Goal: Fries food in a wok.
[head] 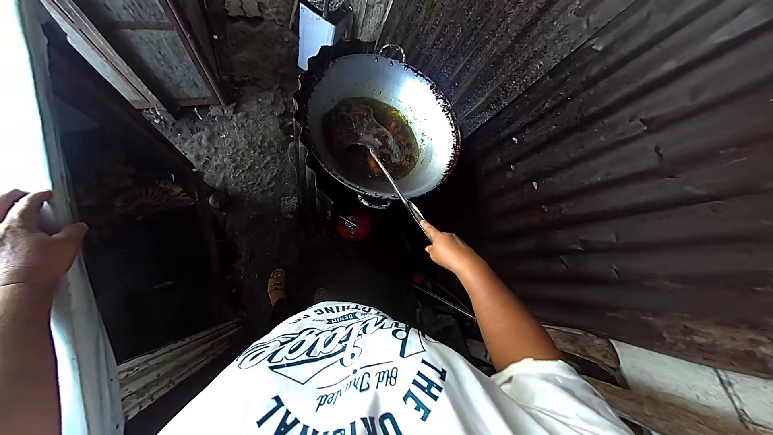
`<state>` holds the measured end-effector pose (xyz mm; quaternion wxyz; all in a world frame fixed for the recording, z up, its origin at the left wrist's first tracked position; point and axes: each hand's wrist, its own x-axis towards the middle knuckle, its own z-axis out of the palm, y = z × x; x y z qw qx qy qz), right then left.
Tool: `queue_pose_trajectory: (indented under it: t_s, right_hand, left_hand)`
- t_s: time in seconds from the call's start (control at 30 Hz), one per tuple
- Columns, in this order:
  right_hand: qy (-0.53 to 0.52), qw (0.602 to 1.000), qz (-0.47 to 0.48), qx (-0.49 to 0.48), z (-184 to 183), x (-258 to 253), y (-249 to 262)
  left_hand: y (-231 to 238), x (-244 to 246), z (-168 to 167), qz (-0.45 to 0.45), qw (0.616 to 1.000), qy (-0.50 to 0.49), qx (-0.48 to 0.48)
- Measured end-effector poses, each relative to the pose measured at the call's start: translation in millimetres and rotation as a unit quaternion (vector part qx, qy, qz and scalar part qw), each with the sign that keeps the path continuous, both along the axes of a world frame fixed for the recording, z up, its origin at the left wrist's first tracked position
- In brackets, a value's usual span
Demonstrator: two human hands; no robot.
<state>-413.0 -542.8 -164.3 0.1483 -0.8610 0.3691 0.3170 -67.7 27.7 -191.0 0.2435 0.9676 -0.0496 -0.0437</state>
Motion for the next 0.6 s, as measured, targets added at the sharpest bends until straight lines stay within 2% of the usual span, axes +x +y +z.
queue_pose_trajectory:
  t_s: [0.13, 0.33, 0.43, 0.6]
  right_hand:
    - [-0.031, 0.999, -0.019, 0.009, -26, 40, -8]
    - [-0.085, 0.982, -0.137, 0.094, -56, 81, -12]
    - [-0.116, 0.968, -0.171, 0.144, -60, 82, -6]
    - [-0.128, 0.958, -0.177, 0.186, -51, 55, 11]
  left_hand:
    - [10, 9, -9, -0.007, 0.999, -0.026, 0.028]
    - [20, 17, -17, -0.028, 0.996, -0.051, 0.073]
    - [18, 16, -14, -0.023, 0.996, -0.043, 0.069]
    - [16, 14, -15, -0.009, 0.999, -0.028, 0.044]
